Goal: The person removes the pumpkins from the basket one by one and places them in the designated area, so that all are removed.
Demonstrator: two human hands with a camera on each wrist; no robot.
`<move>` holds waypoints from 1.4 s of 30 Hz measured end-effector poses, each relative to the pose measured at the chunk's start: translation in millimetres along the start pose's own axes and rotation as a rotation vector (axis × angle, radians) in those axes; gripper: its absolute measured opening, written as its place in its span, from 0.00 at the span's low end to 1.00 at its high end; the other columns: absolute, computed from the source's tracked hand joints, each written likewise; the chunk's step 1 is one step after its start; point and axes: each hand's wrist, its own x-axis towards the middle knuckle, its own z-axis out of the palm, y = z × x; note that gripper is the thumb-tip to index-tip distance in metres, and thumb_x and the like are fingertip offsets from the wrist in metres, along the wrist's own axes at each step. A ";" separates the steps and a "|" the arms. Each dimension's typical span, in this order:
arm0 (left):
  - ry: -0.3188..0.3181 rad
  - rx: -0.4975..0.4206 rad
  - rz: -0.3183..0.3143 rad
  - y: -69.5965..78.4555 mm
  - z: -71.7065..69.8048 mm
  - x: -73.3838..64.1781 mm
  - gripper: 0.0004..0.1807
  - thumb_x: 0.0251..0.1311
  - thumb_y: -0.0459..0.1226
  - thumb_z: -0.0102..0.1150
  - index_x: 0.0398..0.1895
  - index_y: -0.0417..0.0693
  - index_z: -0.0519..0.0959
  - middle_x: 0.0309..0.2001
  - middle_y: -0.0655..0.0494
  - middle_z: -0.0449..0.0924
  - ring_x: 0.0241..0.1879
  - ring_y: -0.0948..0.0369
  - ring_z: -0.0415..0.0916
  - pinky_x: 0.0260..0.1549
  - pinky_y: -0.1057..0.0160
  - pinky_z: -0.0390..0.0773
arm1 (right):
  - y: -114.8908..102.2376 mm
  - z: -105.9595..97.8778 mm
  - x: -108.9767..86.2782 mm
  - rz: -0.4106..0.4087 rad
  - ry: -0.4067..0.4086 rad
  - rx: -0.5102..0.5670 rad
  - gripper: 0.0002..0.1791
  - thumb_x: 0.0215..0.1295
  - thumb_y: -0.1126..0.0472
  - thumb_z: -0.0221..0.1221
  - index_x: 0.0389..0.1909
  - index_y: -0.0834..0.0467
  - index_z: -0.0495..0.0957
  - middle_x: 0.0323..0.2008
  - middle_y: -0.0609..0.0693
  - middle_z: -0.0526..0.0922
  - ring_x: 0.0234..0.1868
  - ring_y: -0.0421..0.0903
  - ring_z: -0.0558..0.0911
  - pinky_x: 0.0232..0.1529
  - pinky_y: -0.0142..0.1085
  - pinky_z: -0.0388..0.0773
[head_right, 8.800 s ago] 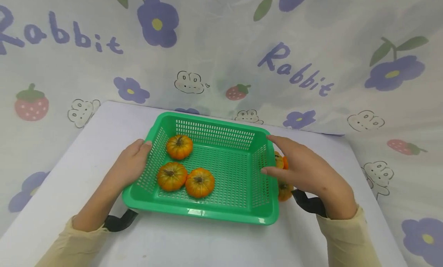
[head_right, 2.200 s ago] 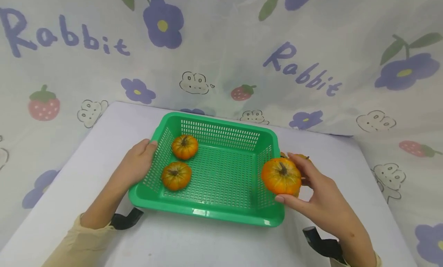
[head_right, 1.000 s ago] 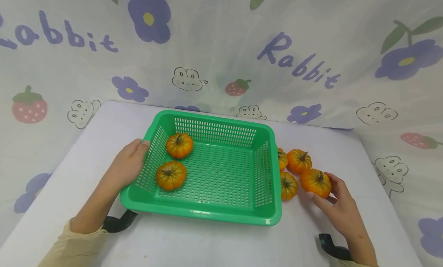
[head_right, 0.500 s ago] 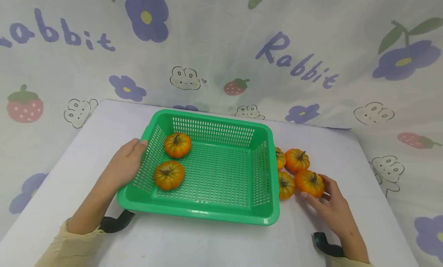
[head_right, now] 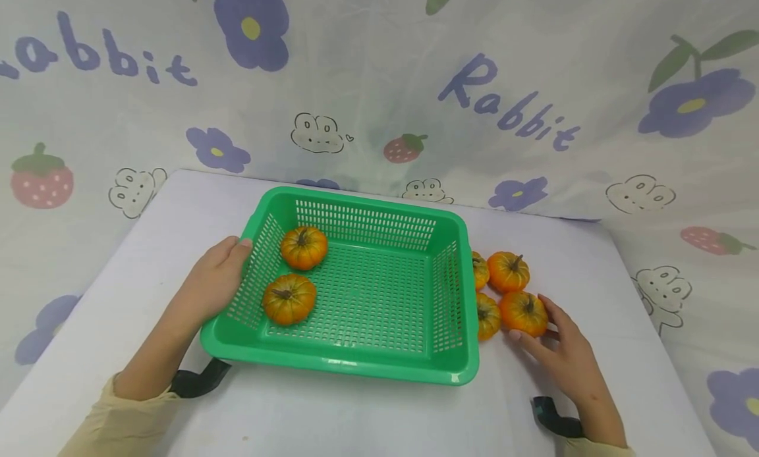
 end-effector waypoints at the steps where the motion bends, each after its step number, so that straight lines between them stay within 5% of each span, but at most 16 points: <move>1: 0.001 0.002 -0.001 -0.2 -0.2 0.2 0.30 0.83 0.56 0.26 0.55 0.39 0.67 0.38 0.41 0.75 0.29 0.51 0.77 0.24 0.55 0.84 | -0.4 0.4 0.3 -0.003 0.001 -0.007 0.62 0.66 0.30 0.63 0.84 0.60 0.41 0.75 0.77 0.55 0.66 0.76 0.67 0.56 0.71 0.75; 27: -0.007 -0.013 -0.001 -4.7 0.2 2.2 0.31 0.83 0.58 0.26 0.56 0.39 0.67 0.39 0.40 0.76 0.29 0.51 0.79 0.24 0.54 0.85 | -1.0 4.4 -0.9 -0.056 0.008 -0.059 0.65 0.66 0.32 0.66 0.83 0.66 0.39 0.72 0.78 0.57 0.65 0.76 0.68 0.56 0.75 0.70; 42: -0.004 -0.018 0.005 -3.9 -0.1 2.1 0.31 0.83 0.57 0.26 0.55 0.39 0.67 0.38 0.40 0.75 0.29 0.51 0.78 0.24 0.54 0.84 | -1.4 1.8 -1.0 -0.020 -0.021 -0.052 0.66 0.65 0.30 0.65 0.83 0.63 0.35 0.74 0.78 0.55 0.66 0.76 0.67 0.56 0.74 0.72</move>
